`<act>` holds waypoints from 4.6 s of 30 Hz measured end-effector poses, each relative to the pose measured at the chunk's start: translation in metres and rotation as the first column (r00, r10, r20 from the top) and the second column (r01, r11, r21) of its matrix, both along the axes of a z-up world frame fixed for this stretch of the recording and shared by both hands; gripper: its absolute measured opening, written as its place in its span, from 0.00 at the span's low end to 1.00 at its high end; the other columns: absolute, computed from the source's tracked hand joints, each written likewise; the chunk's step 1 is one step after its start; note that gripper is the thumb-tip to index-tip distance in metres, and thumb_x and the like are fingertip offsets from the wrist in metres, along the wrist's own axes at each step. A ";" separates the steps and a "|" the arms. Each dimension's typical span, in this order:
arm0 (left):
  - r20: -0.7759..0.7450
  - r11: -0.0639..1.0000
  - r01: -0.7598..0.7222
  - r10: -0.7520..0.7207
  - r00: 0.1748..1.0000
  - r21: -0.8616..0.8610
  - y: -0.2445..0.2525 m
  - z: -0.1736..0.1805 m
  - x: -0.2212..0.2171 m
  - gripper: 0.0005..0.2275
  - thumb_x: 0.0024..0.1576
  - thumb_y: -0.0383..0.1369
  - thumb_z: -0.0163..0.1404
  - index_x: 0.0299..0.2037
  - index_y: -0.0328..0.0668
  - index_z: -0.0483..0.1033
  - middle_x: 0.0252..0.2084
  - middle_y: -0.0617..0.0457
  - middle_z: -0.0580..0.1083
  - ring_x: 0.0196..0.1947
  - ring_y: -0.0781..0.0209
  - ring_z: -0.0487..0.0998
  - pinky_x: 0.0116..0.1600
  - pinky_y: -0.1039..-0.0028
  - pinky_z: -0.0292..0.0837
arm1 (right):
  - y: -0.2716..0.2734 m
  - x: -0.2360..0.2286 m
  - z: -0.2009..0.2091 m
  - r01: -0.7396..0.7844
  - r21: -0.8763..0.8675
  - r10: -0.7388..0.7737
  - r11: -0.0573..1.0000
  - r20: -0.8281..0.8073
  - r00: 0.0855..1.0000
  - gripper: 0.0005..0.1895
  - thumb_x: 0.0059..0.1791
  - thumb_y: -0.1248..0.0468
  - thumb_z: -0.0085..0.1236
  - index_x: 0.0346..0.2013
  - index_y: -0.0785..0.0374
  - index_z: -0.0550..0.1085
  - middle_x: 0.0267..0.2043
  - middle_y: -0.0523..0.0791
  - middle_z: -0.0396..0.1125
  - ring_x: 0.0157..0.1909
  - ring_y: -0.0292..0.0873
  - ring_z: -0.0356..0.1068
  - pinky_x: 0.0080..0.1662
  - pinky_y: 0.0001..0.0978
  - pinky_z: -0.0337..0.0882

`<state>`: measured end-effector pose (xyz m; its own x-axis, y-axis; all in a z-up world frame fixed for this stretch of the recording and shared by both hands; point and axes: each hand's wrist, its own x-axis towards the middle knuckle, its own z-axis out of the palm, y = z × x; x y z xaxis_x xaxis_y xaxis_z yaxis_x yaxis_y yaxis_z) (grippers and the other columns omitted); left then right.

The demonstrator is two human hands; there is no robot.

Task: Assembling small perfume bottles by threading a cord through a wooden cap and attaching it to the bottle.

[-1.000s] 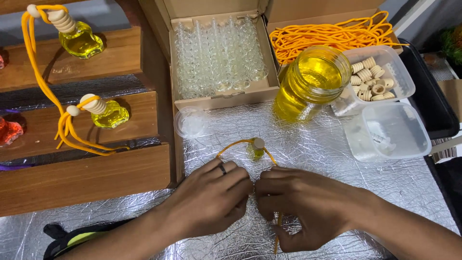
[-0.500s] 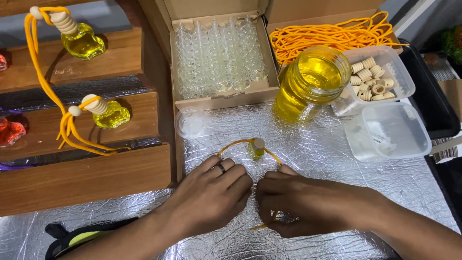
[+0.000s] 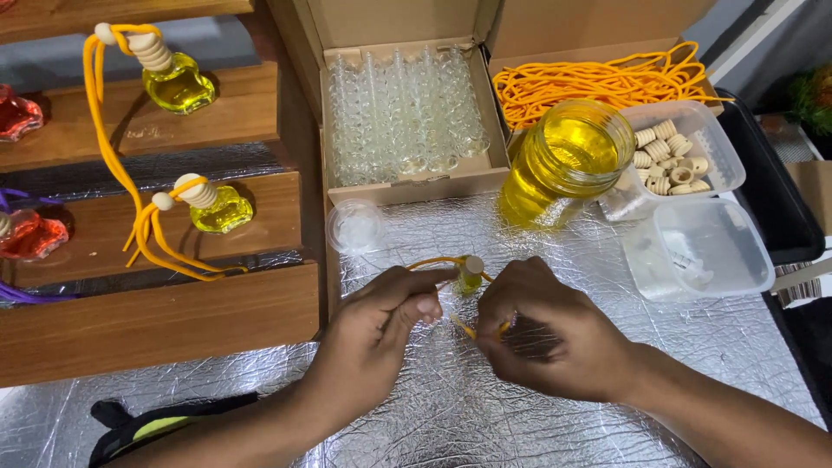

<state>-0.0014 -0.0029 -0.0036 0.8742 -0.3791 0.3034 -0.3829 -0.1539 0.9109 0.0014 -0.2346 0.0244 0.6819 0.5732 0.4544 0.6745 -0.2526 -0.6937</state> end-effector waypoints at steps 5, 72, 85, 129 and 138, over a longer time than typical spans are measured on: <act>-0.236 0.990 0.010 -0.044 0.971 -0.143 -0.004 0.005 -0.001 0.09 0.65 0.33 0.44 0.44 0.41 0.78 0.39 0.52 0.79 0.42 0.62 0.83 0.50 0.73 0.80 | -0.001 -0.002 -0.008 0.139 -0.036 -0.140 0.990 -0.039 0.989 0.03 0.49 0.61 0.61 0.32 0.55 0.75 0.33 0.39 0.72 0.39 0.39 0.69 0.48 0.32 0.64; -0.304 0.995 0.077 -0.053 0.951 0.069 -0.003 0.005 -0.004 0.05 0.60 0.34 0.56 0.36 0.47 0.84 0.31 0.62 0.81 0.33 0.72 0.79 0.40 0.79 0.74 | 0.004 -0.005 -0.012 0.056 -0.049 -0.038 0.997 0.317 0.948 0.04 0.53 0.67 0.52 0.38 0.65 0.74 0.38 0.46 0.74 0.38 0.44 0.73 0.46 0.39 0.64; 0.167 0.981 0.157 -0.175 0.970 0.116 -0.001 0.004 -0.006 0.02 0.61 0.26 0.55 0.42 0.39 0.77 0.35 0.51 0.78 0.32 0.61 0.79 0.37 0.73 0.72 | 0.002 -0.005 -0.014 0.066 0.069 -0.057 0.995 -0.124 0.991 0.02 0.49 0.66 0.63 0.34 0.61 0.77 0.29 0.41 0.71 0.35 0.39 0.70 0.39 0.30 0.69; 0.255 0.987 0.150 -0.158 0.954 0.053 -0.007 0.005 -0.005 0.06 0.61 0.27 0.54 0.45 0.33 0.80 0.38 0.49 0.80 0.36 0.58 0.81 0.42 0.72 0.77 | 0.000 -0.013 -0.019 0.150 -0.035 -0.147 0.988 0.086 0.985 0.07 0.54 0.62 0.53 0.41 0.62 0.76 0.37 0.43 0.73 0.42 0.44 0.69 0.46 0.35 0.69; 0.281 0.986 0.157 -0.164 0.945 0.047 -0.007 0.005 -0.005 0.07 0.62 0.28 0.52 0.45 0.32 0.80 0.36 0.48 0.80 0.34 0.56 0.80 0.41 0.70 0.76 | -0.001 -0.009 -0.017 0.122 -0.074 -0.098 0.990 0.271 0.958 0.07 0.54 0.62 0.54 0.44 0.62 0.72 0.39 0.45 0.73 0.39 0.45 0.71 0.47 0.38 0.65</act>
